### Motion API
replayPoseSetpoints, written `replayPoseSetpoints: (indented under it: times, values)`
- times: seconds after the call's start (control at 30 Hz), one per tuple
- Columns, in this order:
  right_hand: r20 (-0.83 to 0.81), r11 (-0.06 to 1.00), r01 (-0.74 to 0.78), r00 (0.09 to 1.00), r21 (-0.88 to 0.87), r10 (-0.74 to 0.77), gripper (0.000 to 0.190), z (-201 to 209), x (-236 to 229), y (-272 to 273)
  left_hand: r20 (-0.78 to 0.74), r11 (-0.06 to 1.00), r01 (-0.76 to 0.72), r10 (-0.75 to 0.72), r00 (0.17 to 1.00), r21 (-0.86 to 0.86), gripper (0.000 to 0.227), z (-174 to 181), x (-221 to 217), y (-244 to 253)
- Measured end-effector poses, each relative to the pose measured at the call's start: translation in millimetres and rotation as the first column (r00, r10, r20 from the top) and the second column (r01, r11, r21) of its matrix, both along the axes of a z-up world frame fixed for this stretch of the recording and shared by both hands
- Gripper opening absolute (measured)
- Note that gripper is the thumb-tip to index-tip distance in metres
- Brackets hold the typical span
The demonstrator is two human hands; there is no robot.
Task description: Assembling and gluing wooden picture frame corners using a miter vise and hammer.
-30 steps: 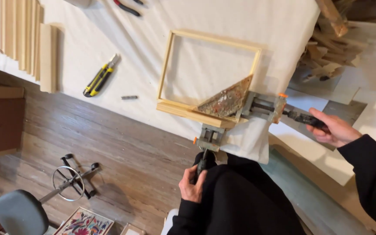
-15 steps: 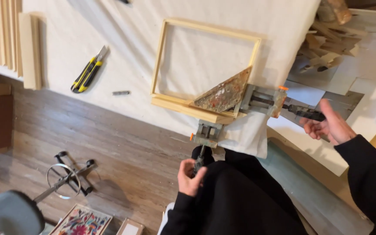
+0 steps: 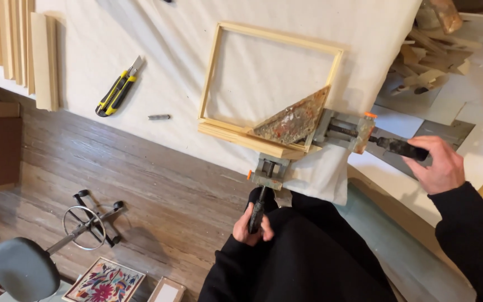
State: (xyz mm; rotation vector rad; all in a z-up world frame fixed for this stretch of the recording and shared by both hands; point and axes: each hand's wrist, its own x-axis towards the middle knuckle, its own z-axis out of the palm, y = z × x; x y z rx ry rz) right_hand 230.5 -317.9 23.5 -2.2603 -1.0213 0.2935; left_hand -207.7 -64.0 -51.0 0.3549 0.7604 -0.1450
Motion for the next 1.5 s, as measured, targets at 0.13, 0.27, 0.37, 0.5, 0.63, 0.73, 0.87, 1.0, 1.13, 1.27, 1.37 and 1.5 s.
replayPoseSetpoints:
  times: [0.13,0.27,0.37,0.5,0.63,0.73,0.87,1.0,1.13,1.27,1.37,1.5]
  values:
    - [-0.047,0.994,0.093,0.995,0.050,-0.091,0.055,21,-5,10,-0.343,0.033,0.343,0.203,0.917,0.939,0.036,101,75,21]
    - [-0.088,0.985,0.141,0.987,0.102,-0.132,0.061,36,-2,7,-0.200,-0.347,0.259,0.197,0.960,0.902,0.075,144,165,39]
    - [-0.004,0.990,0.113,0.994,0.081,-0.113,0.059,42,0,5,-0.093,-0.609,0.197,0.199,0.976,0.768,0.103,124,205,51]
    - [0.064,0.994,0.093,0.993,0.054,-0.096,0.057,48,0,-3,-0.344,-0.509,0.343,0.096,0.934,0.789,0.099,119,212,51]
    - [0.006,0.993,0.110,0.994,0.051,-0.110,0.053,49,-2,-10,-0.311,-0.546,0.249,-0.023,0.950,0.800,0.111,143,239,65]
    - [0.019,0.993,0.110,0.994,0.034,-0.111,0.047,45,-2,-10,-0.361,-0.472,0.276,-0.096,0.928,0.837,0.112,132,244,78]
    - [-0.012,0.993,0.118,0.993,0.027,-0.117,0.043,46,0,-7,-0.261,-0.480,0.166,-0.137,0.956,0.861,0.115,148,242,85]
    - [-0.045,0.995,0.082,0.996,0.050,-0.080,0.039,57,9,21,-0.224,-0.446,0.130,-0.165,0.961,0.886,0.121,130,234,118]
    - [-0.163,0.998,0.034,0.986,0.052,-0.025,0.036,72,30,84,-0.282,-0.460,0.188,-0.146,0.948,0.868,0.127,108,250,177]
    - [-0.294,0.999,-0.040,0.955,0.034,0.048,0.043,72,54,160,-0.314,-0.470,0.171,-0.243,0.918,0.866,0.118,104,251,202]
    - [-0.409,0.999,0.021,0.912,-0.037,-0.035,0.050,66,65,205,-0.350,-0.564,0.276,-0.026,0.936,0.778,0.098,102,228,225]
    - [-0.617,0.985,0.164,0.770,-0.057,-0.164,0.053,41,67,224,-0.574,-0.255,0.593,0.155,0.804,0.764,0.064,86,197,245]
